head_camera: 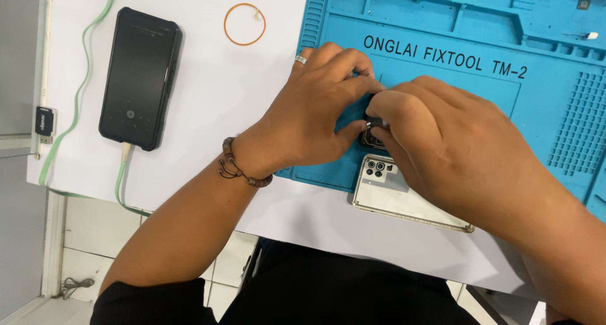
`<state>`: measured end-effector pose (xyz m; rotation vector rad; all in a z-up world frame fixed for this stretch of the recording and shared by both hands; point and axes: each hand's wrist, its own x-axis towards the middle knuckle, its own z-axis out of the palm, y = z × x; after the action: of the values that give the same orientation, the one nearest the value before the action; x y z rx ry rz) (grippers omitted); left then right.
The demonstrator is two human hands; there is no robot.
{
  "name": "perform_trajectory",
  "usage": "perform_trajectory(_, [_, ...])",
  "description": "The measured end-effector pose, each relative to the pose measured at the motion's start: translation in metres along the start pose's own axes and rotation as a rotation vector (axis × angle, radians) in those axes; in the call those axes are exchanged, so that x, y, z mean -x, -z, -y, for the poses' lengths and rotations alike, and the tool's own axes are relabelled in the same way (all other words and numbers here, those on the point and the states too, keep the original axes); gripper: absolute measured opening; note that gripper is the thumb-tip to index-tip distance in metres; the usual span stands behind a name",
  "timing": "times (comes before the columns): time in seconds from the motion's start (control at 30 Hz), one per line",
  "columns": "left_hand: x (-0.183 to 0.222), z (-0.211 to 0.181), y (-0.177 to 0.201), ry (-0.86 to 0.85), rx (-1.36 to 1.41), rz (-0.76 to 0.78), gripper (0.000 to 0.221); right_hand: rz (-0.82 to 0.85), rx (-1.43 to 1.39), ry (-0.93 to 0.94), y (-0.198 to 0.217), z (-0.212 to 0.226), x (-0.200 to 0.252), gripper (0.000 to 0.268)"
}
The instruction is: The person uses a screwdriver to remove screws from a disassembled smartphone placed on a blue work mat. The person manipulates the phone's internal components, including the battery and camera module, while the phone's back cover rests nearby.
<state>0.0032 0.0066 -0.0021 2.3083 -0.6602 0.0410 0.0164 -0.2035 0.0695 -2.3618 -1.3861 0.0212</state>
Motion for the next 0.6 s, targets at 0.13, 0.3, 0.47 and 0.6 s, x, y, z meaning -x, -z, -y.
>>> perform_trajectory(0.13, [0.001,0.0,-0.001,-0.03,0.0,-0.037,0.021,-0.039,0.031,0.011,-0.019,-0.013,0.006,0.027])
perform_trajectory(0.3, [0.0,-0.001,-0.001,0.012,-0.019,0.011,0.031,-0.038,0.102,0.025,-0.006,-0.01,0.004,0.035])
perform_trajectory(0.47, [0.001,0.0,-0.001,-0.006,0.012,-0.019,0.025,-0.029,-0.061,0.013,-0.012,-0.008,0.001,0.023])
perform_trajectory(0.6, [0.001,0.002,-0.002,-0.034,-0.03,-0.028,0.022,-0.128,-0.001,0.068,-0.023,-0.019,0.006,0.034])
